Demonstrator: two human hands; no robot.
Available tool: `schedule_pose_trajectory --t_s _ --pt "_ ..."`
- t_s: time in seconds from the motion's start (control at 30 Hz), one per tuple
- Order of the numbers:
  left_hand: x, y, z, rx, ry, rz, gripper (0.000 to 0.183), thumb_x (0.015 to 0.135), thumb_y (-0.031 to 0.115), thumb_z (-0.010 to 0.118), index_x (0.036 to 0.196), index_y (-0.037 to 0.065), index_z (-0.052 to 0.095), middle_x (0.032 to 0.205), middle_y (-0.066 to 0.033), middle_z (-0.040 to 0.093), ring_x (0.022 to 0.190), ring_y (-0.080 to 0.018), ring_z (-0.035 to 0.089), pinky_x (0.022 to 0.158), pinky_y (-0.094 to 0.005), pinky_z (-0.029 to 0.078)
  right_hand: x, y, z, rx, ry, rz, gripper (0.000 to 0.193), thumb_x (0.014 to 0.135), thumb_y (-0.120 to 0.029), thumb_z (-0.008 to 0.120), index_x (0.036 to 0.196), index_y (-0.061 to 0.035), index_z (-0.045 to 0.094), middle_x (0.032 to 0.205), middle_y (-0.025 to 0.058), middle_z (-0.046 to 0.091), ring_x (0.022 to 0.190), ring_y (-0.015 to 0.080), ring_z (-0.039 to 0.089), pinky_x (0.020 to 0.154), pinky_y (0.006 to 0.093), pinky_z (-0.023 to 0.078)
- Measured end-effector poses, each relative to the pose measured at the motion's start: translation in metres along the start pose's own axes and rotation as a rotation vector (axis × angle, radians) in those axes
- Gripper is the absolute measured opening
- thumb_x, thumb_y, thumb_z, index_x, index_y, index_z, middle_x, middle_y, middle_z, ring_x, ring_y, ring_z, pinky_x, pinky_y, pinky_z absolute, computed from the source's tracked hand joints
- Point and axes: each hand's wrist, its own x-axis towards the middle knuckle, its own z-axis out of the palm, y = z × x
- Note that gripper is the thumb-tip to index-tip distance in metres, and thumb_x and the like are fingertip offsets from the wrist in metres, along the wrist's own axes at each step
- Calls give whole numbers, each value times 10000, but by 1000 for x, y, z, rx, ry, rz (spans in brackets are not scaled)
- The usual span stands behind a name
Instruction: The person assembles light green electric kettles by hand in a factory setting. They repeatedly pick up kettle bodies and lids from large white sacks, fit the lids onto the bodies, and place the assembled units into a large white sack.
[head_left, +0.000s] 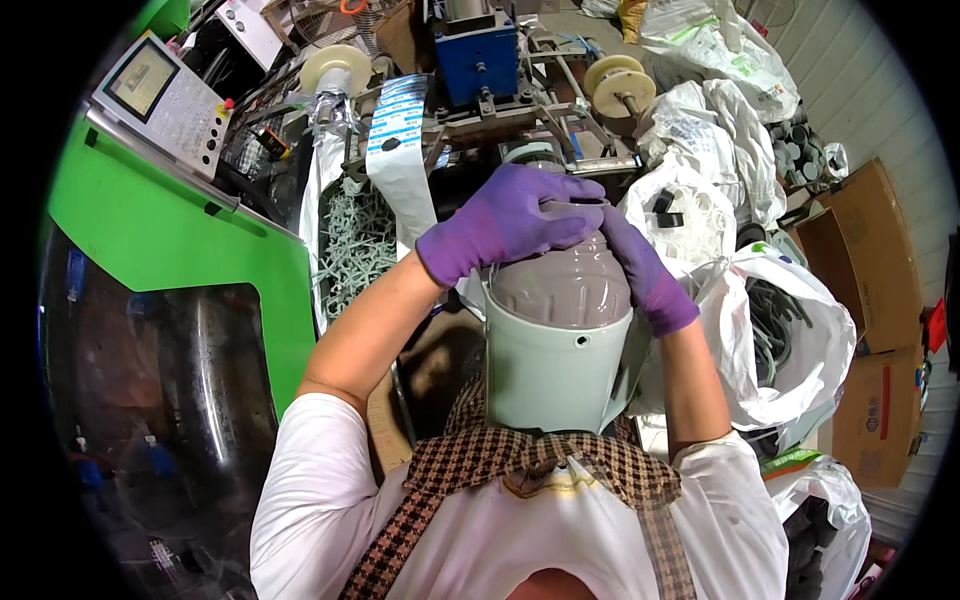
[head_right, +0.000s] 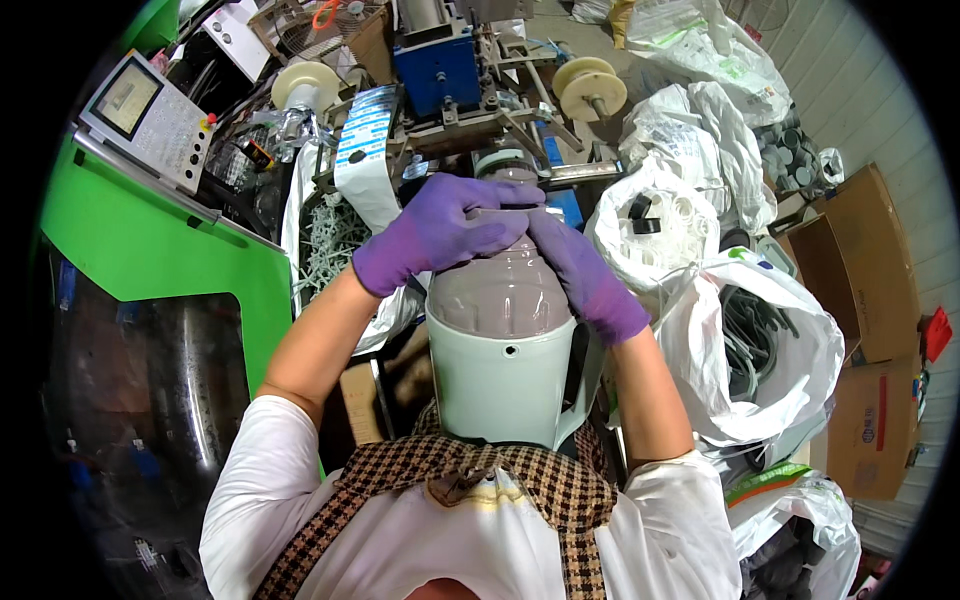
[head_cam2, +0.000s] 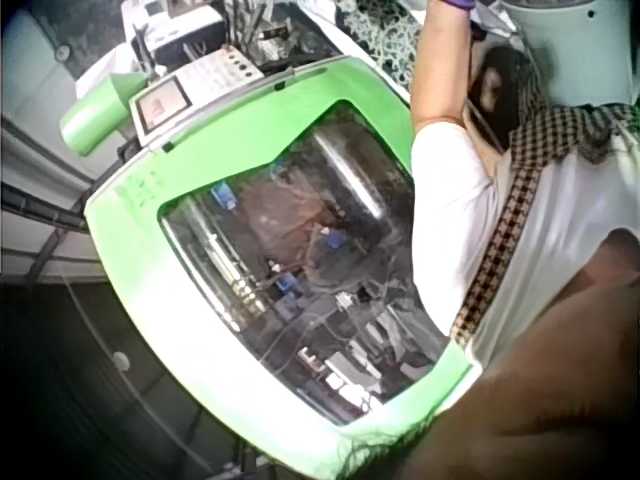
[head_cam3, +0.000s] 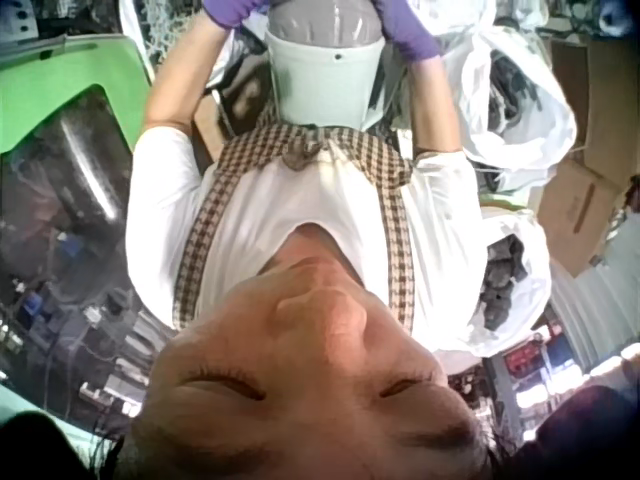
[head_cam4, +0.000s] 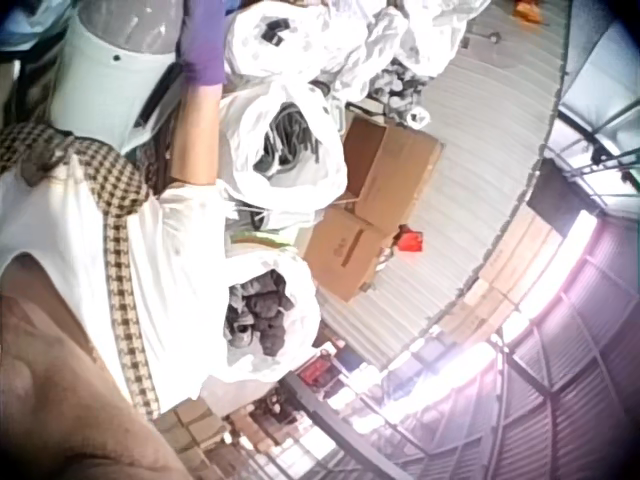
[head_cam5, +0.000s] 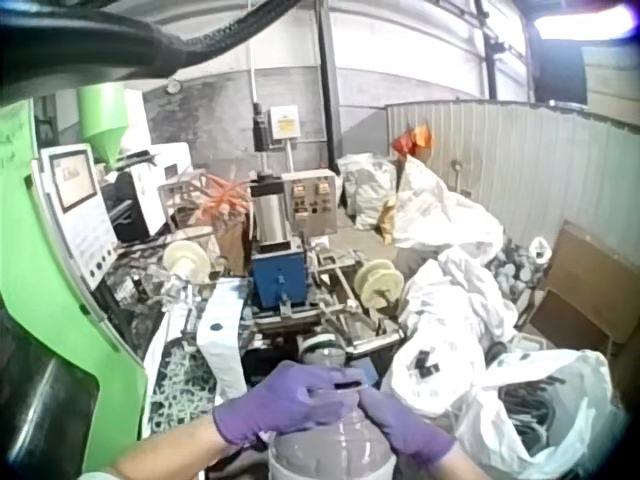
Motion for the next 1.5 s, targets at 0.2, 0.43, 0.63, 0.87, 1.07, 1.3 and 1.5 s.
schedule_pose_trajectory --t_s 0.2,0.43,0.63,0.87,1.07,1.3,1.5 --pt "-19 -24 -47 16 -85 -34 640 884 368 732 1421 82 535 1379 -152 603 1203 -176 584 1001 -332 473 51 -14 30 477 -113 219 441 984 -283 518 1364 -62 550 1384 154 572 1259 321 552 1083 389 407" --pt "-82 -73 -181 230 -512 -372 559 990 416 586 1400 48 493 1336 -133 572 1261 -213 518 1068 -353 412 95 28 115 -88 237 332 374 959 -323 631 1174 -18 655 1020 166 705 949 275 685 854 388 520" --pt "-281 -97 -143 24 405 -589 708 872 385 696 1411 8 433 1359 -139 509 1281 -246 489 1107 -367 376 7 322 92 -424 519 682 971 827 -279 763 1585 -86 186 1044 227 678 871 320 689 810 408 542" --pt "-296 -111 65 -217 1123 -582 693 956 357 591 1469 -38 344 1451 -173 418 1311 -298 470 1129 -399 354 14 402 100 -218 586 664 990 800 -144 660 1616 -281 116 1286 236 631 1111 422 635 919 432 500" --pt "-259 -194 128 -63 1202 -476 760 885 209 665 1516 25 283 1492 -157 387 1376 -297 388 1158 -432 318 -253 231 113 5 403 938 835 891 -234 627 1598 -187 187 1261 212 639 1057 348 663 897 396 516" --pt "-68 -316 199 828 745 60 270 792 213 769 1052 170 709 1218 -195 558 1214 -443 516 1103 -617 346 -317 132 46 -138 -23 1043 812 857 -221 634 1576 -125 269 1001 225 714 840 340 721 757 396 566" --pt "95 -350 163 729 899 -129 431 771 261 682 1199 220 668 1408 -236 498 1364 -446 383 1131 -686 186 -257 94 30 -38 49 861 813 858 -324 685 1559 -145 313 977 229 702 833 383 709 775 435 555"
